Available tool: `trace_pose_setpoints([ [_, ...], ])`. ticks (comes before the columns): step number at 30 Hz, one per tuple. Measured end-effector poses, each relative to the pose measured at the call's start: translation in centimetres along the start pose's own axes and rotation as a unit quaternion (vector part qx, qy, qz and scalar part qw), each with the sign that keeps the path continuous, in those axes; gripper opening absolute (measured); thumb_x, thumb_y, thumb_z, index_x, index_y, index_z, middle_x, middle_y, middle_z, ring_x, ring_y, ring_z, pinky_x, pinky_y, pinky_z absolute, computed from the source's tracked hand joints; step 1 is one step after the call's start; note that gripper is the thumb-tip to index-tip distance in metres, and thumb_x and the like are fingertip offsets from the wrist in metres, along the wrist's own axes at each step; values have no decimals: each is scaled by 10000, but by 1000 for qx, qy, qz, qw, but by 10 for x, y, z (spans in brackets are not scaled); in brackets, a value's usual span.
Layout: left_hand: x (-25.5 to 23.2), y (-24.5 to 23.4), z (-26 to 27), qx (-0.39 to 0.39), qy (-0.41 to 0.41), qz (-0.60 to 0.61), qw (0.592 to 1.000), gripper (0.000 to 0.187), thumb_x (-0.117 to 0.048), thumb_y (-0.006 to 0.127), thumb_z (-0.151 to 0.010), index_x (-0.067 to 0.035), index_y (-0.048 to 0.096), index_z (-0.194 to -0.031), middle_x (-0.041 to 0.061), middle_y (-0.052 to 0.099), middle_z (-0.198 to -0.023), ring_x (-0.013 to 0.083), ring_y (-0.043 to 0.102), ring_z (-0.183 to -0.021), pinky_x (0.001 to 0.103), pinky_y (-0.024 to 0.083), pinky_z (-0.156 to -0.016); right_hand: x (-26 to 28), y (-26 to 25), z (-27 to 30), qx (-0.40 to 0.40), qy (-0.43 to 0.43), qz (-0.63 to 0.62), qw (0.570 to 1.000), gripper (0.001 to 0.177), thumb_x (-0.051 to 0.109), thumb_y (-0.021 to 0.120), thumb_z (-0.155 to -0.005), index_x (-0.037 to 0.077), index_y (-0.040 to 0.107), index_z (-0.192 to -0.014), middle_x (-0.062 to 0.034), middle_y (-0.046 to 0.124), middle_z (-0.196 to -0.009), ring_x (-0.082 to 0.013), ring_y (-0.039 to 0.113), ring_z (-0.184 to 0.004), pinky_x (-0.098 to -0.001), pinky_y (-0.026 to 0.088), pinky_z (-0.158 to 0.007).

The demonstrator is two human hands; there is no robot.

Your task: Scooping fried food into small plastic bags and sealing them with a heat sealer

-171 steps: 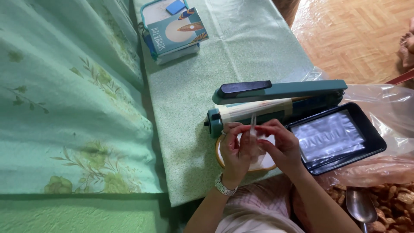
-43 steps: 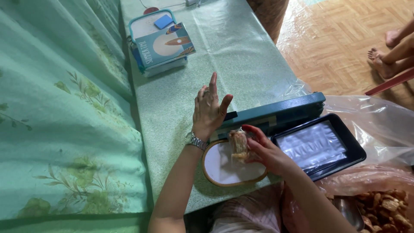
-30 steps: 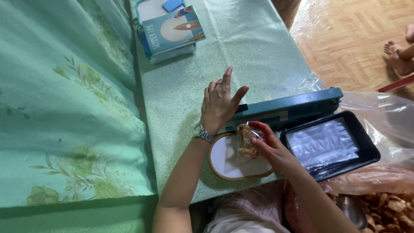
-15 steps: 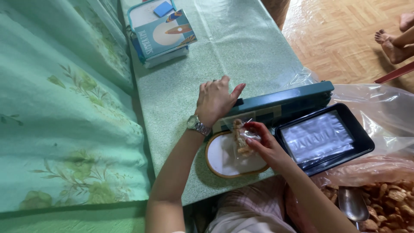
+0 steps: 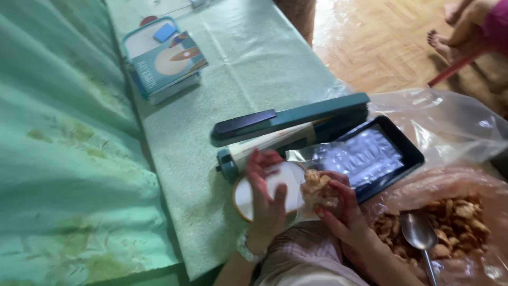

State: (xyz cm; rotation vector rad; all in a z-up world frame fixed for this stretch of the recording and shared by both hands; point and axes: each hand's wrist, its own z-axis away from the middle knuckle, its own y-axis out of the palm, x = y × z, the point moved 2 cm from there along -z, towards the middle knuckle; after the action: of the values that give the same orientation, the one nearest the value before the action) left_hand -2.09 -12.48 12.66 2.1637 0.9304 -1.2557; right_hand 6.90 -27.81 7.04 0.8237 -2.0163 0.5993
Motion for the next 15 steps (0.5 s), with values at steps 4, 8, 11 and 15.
trace_pose_setpoints([
  [4,13,45,44,162,-104,73,978,808,-680,332,-934,-14,255,-1384,144,476,-1233,270,495,-1183,425,393,-1033,19,-10,10,36,-61,80,994,638,190,531,-962,198,216,-1517,-243,349,-1435,-339,385,-1311,-441,405,-1061],
  [8,14,75,55,188,-42,93,977,663,-570,372,-1001,4,363,-1333,166,510,-1191,254,559,-1057,380,456,-956,35,-25,26,-33,-45,87,995,468,216,465,-1018,143,317,-1455,-239,378,-1438,-359,390,-1358,-463,369,-1132],
  [11,4,98,56,222,-44,160,961,559,-525,432,-998,-26,403,-1249,118,544,-1090,222,557,-935,362,474,-832,39,-37,36,-94,-91,154,979,516,164,517,-979,189,321,-1457,-251,391,-1405,-353,424,-1318,-471,397,-1117],
  [15,5,119,71,243,-60,212,945,500,-481,481,-996,-46,404,-1230,85,566,-1024,175,565,-826,322,488,-731,37,-50,57,-115,-98,217,964,518,231,456,-1014,167,246,-1484,-296,360,-1396,-390,403,-1306,-501,373,-1097],
])
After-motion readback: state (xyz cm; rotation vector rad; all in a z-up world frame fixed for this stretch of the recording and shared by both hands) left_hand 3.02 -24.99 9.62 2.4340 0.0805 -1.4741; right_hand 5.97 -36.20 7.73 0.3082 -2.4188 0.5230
